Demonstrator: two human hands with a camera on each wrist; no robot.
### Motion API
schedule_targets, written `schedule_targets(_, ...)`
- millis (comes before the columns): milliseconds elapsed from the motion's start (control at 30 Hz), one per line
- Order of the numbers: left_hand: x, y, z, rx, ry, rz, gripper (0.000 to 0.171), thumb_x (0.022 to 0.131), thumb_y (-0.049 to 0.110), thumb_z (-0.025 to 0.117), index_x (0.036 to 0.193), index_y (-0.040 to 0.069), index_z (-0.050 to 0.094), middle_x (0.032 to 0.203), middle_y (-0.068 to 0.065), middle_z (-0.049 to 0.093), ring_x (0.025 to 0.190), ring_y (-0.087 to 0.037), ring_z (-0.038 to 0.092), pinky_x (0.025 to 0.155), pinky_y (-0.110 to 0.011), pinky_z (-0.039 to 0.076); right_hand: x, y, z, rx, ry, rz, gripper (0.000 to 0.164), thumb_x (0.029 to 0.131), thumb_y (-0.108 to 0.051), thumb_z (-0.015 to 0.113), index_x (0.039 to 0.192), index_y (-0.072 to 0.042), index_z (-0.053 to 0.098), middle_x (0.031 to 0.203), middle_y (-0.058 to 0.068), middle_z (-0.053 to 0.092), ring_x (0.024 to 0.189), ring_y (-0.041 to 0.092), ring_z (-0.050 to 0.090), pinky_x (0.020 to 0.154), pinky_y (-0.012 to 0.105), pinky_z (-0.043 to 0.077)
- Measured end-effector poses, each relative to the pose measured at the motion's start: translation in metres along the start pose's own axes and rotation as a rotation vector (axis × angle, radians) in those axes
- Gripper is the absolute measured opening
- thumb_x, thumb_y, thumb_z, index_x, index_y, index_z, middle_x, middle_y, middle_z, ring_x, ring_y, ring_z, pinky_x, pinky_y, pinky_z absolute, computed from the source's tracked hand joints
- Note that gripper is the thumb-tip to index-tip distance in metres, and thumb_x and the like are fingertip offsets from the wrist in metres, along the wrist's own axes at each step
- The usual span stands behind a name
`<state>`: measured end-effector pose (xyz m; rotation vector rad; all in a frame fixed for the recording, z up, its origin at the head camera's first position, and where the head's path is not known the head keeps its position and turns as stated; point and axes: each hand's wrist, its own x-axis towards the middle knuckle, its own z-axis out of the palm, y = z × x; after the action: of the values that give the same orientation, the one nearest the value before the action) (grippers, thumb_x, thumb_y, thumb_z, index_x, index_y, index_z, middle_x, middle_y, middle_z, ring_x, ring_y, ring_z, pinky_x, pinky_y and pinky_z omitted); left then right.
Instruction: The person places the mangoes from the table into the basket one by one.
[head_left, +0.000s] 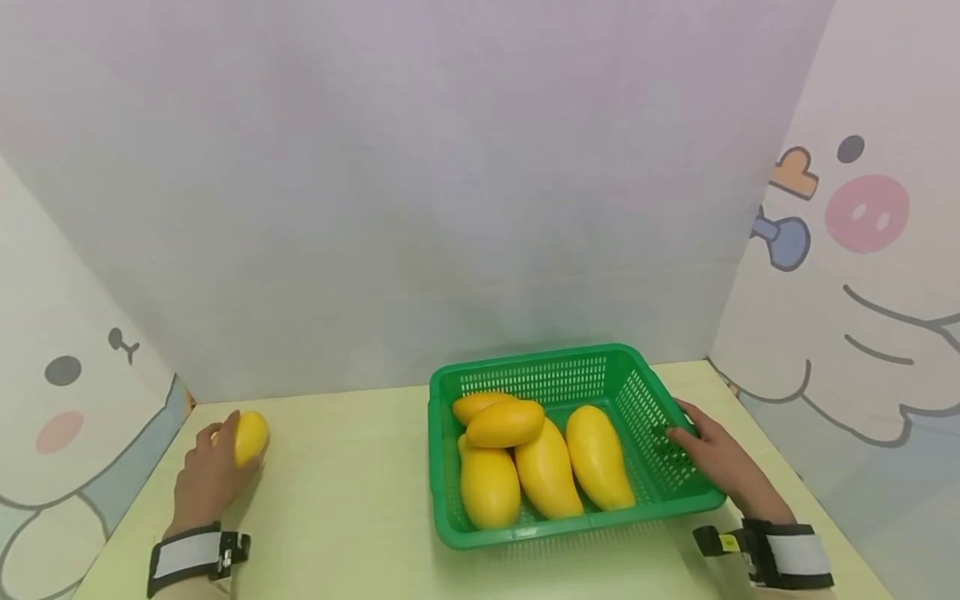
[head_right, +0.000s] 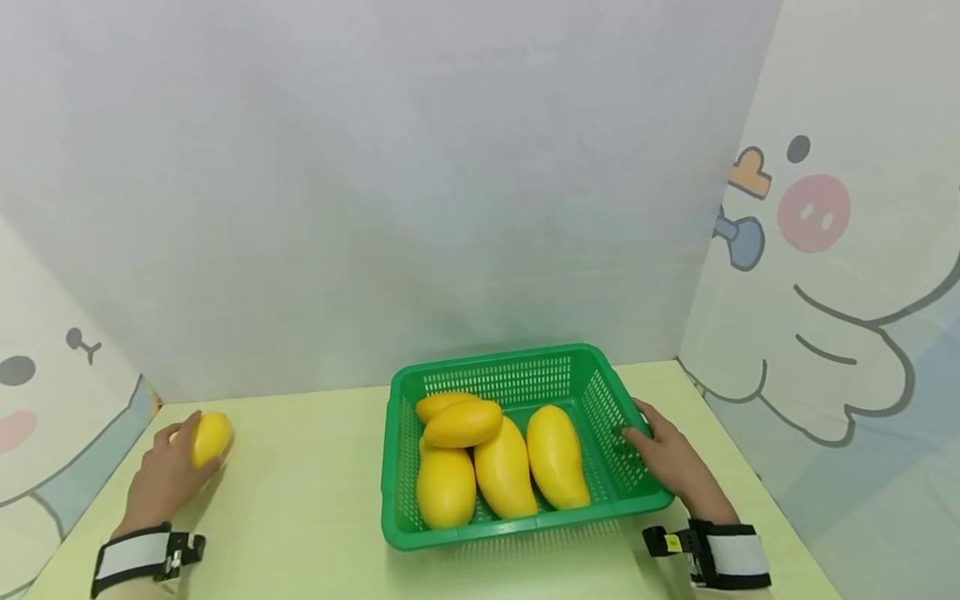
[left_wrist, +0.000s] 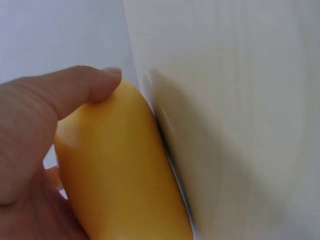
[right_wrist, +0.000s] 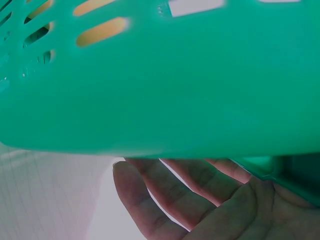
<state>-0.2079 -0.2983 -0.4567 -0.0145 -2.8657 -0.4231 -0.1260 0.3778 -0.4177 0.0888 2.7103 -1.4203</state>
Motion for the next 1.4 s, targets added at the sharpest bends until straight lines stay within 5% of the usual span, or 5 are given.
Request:
schedule_targets(700, 0.002, -0.001, -0.004, -0.044, -0.038, 0.047, 0.082, 0.075, 0.024, 0.07, 0.14, -0.002, 0.028, 0.122, -0.04, 0.038, 0.096, -0.058, 0.046, 0.069, -0.065, 0.042, 0.001, 0.0, 0.001, -0.014, 0.003, 0.002, 0.065, 0.099, -0.035, 0.042, 0.149, -0.008, 0.011, 0.129, 0.032, 0.041, 0.087, 0.026, 0.057, 0.067, 0.038, 0.049)
schedule_targets(1400, 0.004, 0.03, -0.034, -0.066, 0.164, 0.147, 0.078, 0.072, 0.021, 0.075, 0.138, 0.003, 0.038, 0.119, -0.033, 0.047, 0.084, -0.048, 0.052, 0.06, -0.057, 0.044, 0.0, -0.001, 0.001, -0.039, 0.0, -0.003, 0.064, 0.1, -0.035, 0.041, 0.149, -0.006, 0.011, 0.13, 0.034, 0.038, 0.088, 0.028, 0.056, 0.067, 0.038, 0.048)
